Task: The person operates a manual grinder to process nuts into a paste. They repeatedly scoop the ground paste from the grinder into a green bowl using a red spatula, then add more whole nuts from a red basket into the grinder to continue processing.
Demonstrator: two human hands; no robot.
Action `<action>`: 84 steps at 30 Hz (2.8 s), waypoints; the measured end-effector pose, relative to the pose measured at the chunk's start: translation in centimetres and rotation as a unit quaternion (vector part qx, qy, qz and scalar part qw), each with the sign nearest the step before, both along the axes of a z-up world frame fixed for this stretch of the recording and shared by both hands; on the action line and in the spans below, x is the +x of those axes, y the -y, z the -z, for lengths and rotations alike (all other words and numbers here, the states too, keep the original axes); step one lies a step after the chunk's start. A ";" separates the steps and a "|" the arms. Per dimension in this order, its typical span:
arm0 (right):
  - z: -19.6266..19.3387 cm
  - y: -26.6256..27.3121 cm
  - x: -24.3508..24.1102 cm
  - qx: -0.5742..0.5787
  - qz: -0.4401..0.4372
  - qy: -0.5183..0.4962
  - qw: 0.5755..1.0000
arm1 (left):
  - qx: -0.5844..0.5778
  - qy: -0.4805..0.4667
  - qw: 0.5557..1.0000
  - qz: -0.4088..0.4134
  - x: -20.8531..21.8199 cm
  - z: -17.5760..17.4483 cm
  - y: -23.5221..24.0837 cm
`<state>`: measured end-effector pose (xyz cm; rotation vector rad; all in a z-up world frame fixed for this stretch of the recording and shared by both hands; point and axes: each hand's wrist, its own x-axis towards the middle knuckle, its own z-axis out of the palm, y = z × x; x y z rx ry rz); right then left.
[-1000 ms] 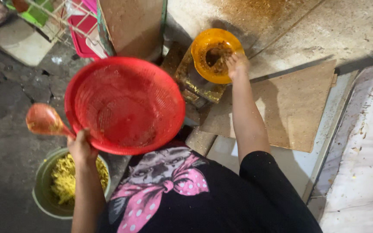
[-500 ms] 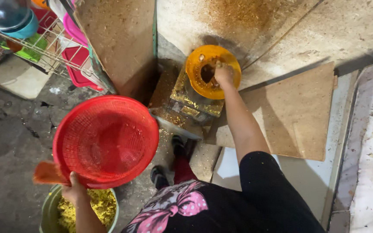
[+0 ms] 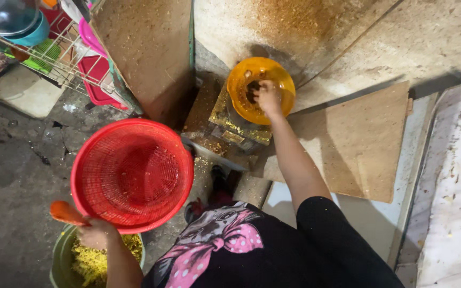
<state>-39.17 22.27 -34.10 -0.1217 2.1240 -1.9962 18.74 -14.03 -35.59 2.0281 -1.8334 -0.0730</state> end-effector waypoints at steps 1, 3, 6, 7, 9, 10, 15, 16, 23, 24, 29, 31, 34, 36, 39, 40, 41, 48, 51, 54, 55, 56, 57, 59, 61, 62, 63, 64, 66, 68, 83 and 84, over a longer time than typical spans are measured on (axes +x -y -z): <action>-0.3 0.5 -0.1 0.134 -0.011 -0.052 0.990 | 0.037 -0.031 0.999 0.011 -0.7 -0.5 -0.1; -1.3 1.2 -0.3 0.391 -0.028 -0.154 0.907 | 0.108 -0.094 0.989 0.034 -3.1 -1.7 0.0; -2.8 2.6 -0.8 0.374 -0.081 -0.356 0.853 | 0.028 -0.280 0.937 0.208 -9.0 -3.4 -0.7; -3.3 2.8 -1.1 0.386 -0.116 -0.400 0.823 | 0.037 -0.324 0.919 0.222 -11.9 -3.9 -1.3; -4.1 3.0 -1.2 0.405 -0.188 -0.448 0.774 | 0.048 -0.392 0.864 0.312 -17.2 -5.3 -2.7; -4.5 2.5 -1.3 0.406 -0.212 -0.436 0.775 | 0.005 -0.351 0.873 0.338 -19.5 -6.2 -3.2; -6.3 -3.3 -1.7 0.291 -0.201 -0.296 0.887 | -0.004 -0.469 0.788 0.399 -31.4 -10.6 -6.8; -6.9 -3.8 -2.1 0.239 -0.179 -0.237 0.924 | 0.037 -0.472 0.782 0.406 -33.6 -11.5 -7.9; -7.3 -3.8 4.8 -0.132 -0.201 0.144 0.960 | 0.385 -0.540 0.613 0.428 -44.9 -13.7 -22.8; -6.9 -3.3 5.9 -0.182 -0.195 0.175 0.948 | 0.474 -0.562 0.569 0.369 -45.6 -13.3 -25.0; -5.9 -6.0 7.8 -0.130 -0.095 0.120 0.980 | 0.192 -0.393 0.666 0.605 -47.7 -10.9 -27.8; -6.2 -7.9 7.4 -0.121 -0.117 0.078 0.983 | 0.391 -0.318 0.600 0.621 -47.9 -10.1 -26.9; -7.6 -9.7 7.1 0.023 -0.088 0.084 0.992 | 0.341 -0.235 0.587 0.696 -47.8 -9.4 -27.0; -9.2 -9.5 6.6 0.262 -0.019 0.025 0.965 | 0.278 -0.013 0.581 0.765 -46.8 -9.2 -26.9; -11.2 -8.1 5.3 0.413 -0.068 -0.240 0.876 | 0.159 0.172 0.551 0.801 -43.6 -8.3 -26.3; -11.4 -7.1 5.3 0.463 -0.056 -0.164 0.869 | 0.117 0.208 0.539 0.808 -42.7 -7.9 -26.0; -11.4 -6.3 5.5 0.508 -0.044 -0.087 0.856 | 0.113 0.176 0.535 0.819 -42.1 -7.5 -25.6; -10.1 -7.0 7.6 0.523 -0.053 -0.040 0.850 | 0.056 0.110 0.493 0.861 -42.4 -4.7 -23.6; -9.2 -7.1 8.9 0.513 -0.026 -0.018 0.858 | 0.044 0.122 0.488 0.863 -42.8 -3.3 -23.7; -9.6 -6.2 10.9 0.520 -0.069 -0.001 0.851 | 0.008 0.124 0.480 0.869 -43.5 -1.6 -23.5; -10.2 -6.2 11.6 0.515 -0.064 -0.036 0.854 | -0.002 0.125 0.474 0.872 -43.6 -1.0 -23.5; -11.1 -6.7 12.1 0.509 -0.057 -0.071 0.856 | -0.014 0.107 0.474 0.874 -43.7 -0.5 -23.5; -12.0 -7.0 12.7 0.503 -0.051 -0.106 0.856 | -0.025 0.088 0.474 0.876 -43.8 -0.1 -23.5; -13.8 -7.2 13.3 0.554 -0.063 -0.003 0.830 | -0.041 0.055 0.477 0.876 -44.0 -0.1 -23.1; -14.8 -6.6 13.2 0.549 -0.083 0.048 0.830 | -0.041 0.021 0.482 0.875 -43.9 -0.9 -23.2; -14.9 -6.0 13.2 0.521 -0.098 0.046 0.847 | -0.047 0.036 0.487 0.871 -43.7 -1.7 -23.2; -14.8 -5.8 13.2 0.491 -0.113 0.045 0.863 | -0.052 0.050 0.492 0.867 -43.6 -2.7 -23.2; -14.8 -5.8 12.9 0.470 -0.065 0.005 0.880 | -0.060 0.063 0.496 0.864 -43.9 -4.0 -23.1; -14.6 -6.4 12.8 0.421 0.027 -0.075 0.904 | -0.075 0.086 0.477 0.871 -44.2 -7.1 -22.4; -14.8 -9.1 13.2 0.358 0.119 -0.159 0.912 | -0.061 0.073 0.466 0.879 -44.8 -10.4 -21.7; -6.7 -12.7 15.6 -0.009 0.301 -0.053 0.952 | -0.029 0.043 0.392 0.918 -44.0 -11.8 -19.7; -6.6 -12.5 15.1 -0.035 0.294 -0.051 0.954 | -0.056 -0.020 0.393 0.917 -44.1 -11.8 -19.5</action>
